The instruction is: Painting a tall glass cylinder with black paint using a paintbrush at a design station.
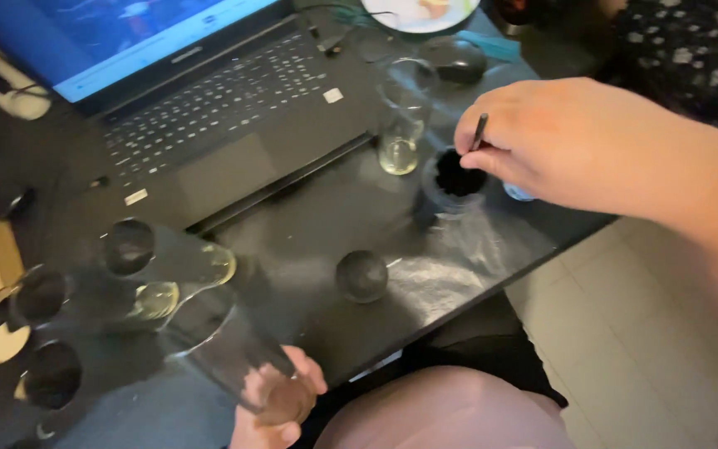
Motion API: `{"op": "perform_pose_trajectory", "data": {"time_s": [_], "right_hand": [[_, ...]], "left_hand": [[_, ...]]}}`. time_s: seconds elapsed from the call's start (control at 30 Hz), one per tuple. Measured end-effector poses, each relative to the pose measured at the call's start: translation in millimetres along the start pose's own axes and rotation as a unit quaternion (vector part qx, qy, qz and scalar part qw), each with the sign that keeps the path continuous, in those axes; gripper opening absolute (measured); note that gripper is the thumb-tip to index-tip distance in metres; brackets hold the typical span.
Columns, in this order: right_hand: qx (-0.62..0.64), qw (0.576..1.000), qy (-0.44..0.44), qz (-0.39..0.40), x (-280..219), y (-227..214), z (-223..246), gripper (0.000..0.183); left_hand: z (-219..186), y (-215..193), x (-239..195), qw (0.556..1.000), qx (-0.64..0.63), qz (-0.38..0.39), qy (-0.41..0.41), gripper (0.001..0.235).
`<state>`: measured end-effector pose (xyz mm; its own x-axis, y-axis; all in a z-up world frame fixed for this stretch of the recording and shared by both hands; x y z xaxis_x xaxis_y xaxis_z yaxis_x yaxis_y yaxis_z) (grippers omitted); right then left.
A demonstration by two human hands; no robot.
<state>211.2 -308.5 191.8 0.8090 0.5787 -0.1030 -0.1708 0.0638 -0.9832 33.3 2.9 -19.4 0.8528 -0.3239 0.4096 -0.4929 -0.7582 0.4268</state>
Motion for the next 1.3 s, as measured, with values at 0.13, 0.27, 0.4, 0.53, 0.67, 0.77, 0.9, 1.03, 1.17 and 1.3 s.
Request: {"op": "perform_pose_trajectory", "data": {"time_s": [0.13, 0.27, 0.4, 0.53, 0.67, 0.77, 0.9, 1.03, 1.17, 1.3], "right_hand": [[-0.106, 0.977, 0.111, 0.147, 13.3, 5.8, 4.1, 0.026], [-0.138, 0.967, 0.138, 0.166, 20.9, 9.0, 2.9, 0.029], [-0.088, 0.961, 0.199, 0.173, 22.1, 7.0, -0.5, 0.029], [0.004, 0.965, 0.234, 0.120, 19.8, 11.8, -9.1, 0.025], [0.143, 0.942, 0.301, 0.038, 9.9, 16.6, -21.3, 0.024], [0.274, 0.909, 0.282, -0.136, -13.2, 20.8, -44.2, 0.029], [0.336, 0.871, 0.232, -0.272, -46.5, 33.4, -66.1, 0.020], [0.562, 0.704, 0.155, -0.406, -73.7, 53.9, -74.5, 0.015], [0.668, 0.618, 0.008, -0.415, -91.8, 70.4, -62.5, 0.020], [0.680, 0.587, 0.008, -0.439, -111.0, 74.7, -44.8, 0.020]], "left_hand": [[6.8, 4.8, -1.8, 0.992, -0.054, -0.019, -0.114, 0.056], [4.4, 7.3, 1.8, 0.994, -0.069, -0.018, -0.086, 0.044], [-7.0, 13.7, 15.2, 0.995, -0.011, -0.020, -0.096, 0.047], [-6.3, 14.6, 14.3, 0.995, -0.014, -0.014, -0.101, 0.049], [-3.9, 10.7, 10.7, 0.994, 0.003, -0.018, -0.105, 0.051], [-6.8, 16.5, 10.3, 0.994, -0.065, -0.012, -0.085, 0.047], [-3.8, 15.4, 5.9, 0.997, -0.059, 0.039, -0.001, 0.051], [1.7, 4.6, 2.5, 0.993, -0.023, -0.062, -0.102, 0.045], [-0.5, 8.3, 9.9, 0.998, -0.021, 0.004, -0.059, 0.037], [-7.9, 20.9, 18.6, 0.996, -0.020, -0.032, -0.083, 0.041]]}}
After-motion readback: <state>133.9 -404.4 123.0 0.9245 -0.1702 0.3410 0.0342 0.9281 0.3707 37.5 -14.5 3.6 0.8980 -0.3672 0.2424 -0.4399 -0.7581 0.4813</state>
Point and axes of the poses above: each hand's wrist, its own x-axis towards the middle knuckle, its own y-axis out of the palm, z = x × y, the point moved 5 cm from there along x, towards the middle knuckle
